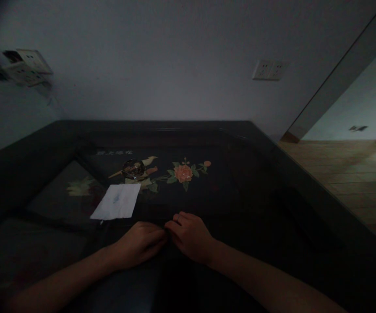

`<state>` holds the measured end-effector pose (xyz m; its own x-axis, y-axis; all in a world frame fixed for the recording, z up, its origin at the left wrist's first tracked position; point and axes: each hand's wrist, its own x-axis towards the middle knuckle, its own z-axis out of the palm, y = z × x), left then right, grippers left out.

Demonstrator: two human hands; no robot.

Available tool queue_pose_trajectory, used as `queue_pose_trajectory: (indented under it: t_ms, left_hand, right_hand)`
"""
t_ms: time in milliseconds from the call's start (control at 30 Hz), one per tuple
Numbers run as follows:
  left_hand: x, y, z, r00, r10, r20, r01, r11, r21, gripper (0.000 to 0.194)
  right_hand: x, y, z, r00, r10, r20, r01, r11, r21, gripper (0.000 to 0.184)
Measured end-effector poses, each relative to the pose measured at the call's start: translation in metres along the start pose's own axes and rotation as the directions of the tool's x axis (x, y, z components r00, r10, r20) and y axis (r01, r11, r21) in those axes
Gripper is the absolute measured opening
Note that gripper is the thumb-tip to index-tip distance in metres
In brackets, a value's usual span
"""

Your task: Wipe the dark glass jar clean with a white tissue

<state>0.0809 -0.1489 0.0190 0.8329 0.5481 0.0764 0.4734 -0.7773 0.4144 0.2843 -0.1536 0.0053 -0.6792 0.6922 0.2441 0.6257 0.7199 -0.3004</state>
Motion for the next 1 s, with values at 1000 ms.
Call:
queue_pose_trajectory:
  t_ms: [1000]
  left_hand:
    - [0.0029,-0.0001,-0.0011,0.996,-0.086,-0.005,0.086,0.995,-0.042,0.015]
  right_hand:
    - [-0.0001,-0.0007,-0.0015,0.998,0.028,0.054,-0.028,1.0,-0.005,0.016]
